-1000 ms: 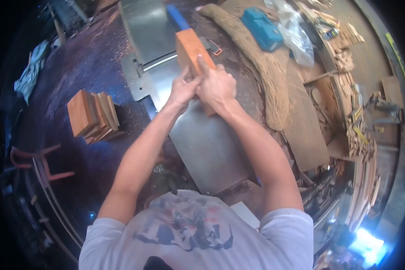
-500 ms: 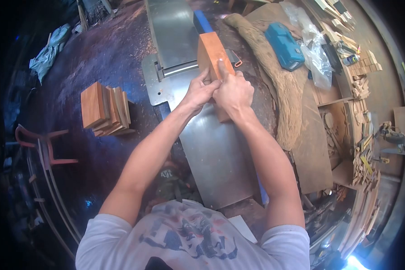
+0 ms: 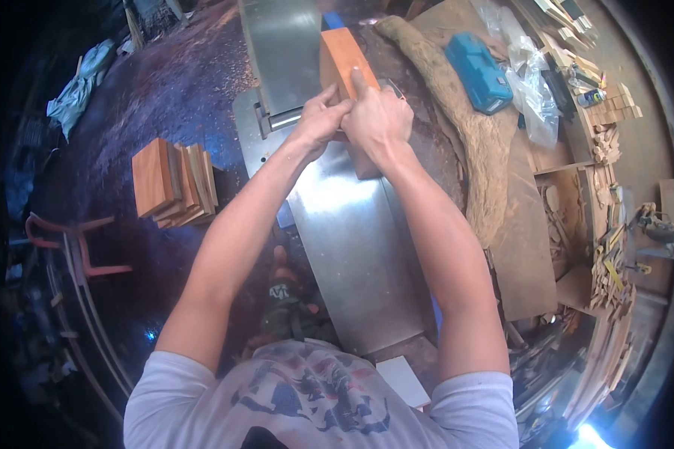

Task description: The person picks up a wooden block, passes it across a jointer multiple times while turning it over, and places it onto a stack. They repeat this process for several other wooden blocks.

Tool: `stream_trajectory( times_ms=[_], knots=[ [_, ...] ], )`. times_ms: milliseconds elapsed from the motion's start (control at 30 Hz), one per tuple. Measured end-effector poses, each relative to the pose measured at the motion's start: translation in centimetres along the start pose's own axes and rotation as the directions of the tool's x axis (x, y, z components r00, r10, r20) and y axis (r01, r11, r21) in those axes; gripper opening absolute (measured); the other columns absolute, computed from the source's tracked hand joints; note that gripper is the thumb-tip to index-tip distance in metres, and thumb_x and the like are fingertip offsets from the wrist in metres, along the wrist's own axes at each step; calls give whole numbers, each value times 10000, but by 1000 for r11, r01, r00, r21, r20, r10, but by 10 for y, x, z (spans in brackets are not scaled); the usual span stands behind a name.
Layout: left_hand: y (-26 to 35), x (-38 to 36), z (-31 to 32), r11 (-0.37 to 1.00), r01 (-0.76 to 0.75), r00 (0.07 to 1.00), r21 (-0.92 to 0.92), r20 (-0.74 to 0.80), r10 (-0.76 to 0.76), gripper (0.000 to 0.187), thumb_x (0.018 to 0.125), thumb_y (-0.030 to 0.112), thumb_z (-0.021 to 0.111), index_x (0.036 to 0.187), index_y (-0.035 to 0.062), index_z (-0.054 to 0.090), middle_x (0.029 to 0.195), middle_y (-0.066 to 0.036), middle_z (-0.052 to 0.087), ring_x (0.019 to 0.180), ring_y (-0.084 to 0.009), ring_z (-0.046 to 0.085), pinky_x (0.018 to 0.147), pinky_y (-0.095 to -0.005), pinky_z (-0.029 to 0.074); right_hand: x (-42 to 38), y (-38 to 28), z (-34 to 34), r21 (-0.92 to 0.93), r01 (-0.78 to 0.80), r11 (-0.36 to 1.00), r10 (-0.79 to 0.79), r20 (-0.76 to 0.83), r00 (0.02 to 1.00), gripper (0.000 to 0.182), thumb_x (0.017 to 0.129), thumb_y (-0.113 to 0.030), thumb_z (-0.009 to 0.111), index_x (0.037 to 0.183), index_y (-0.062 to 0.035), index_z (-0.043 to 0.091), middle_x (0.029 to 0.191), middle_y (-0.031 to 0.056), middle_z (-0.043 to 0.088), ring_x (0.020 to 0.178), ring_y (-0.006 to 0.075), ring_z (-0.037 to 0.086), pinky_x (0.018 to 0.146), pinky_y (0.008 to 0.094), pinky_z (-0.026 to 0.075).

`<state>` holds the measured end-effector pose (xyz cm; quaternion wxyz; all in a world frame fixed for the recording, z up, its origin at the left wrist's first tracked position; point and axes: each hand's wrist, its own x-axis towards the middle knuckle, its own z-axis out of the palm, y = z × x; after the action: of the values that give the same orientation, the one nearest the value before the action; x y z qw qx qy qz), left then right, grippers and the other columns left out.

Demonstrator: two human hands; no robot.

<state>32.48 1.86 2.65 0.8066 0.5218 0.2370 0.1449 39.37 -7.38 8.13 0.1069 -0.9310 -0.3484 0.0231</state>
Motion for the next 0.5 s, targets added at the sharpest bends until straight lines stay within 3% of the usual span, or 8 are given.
stream_trajectory(
  times_ms=[233, 500],
  knots=[
    [6, 42, -20, 998, -9, 1000, 54, -17, 10, 599, 964, 224, 707, 1473, -3, 487, 1163, -160, 705, 872, -217, 737, 639, -359, 641, 40, -11, 7, 6, 17, 1000, -17, -6, 1000, 755, 785, -249, 707, 1520, -259, 537, 1182, 270, 701, 1058, 426, 715, 937, 498, 576],
    [21, 70, -35, 999, 4, 1000, 47, -15, -3, 641, 972, 201, 695, 1513, -19, 429, 1130, -180, 711, 846, -235, 746, 601, -346, 644, 75, -21, 11, 25, 16, 1000, -16, 7, 1000, 813, 733, -243, 737, 1521, -245, 537, 1153, 236, 735, 1062, 405, 722, 941, 483, 577]
  ],
)
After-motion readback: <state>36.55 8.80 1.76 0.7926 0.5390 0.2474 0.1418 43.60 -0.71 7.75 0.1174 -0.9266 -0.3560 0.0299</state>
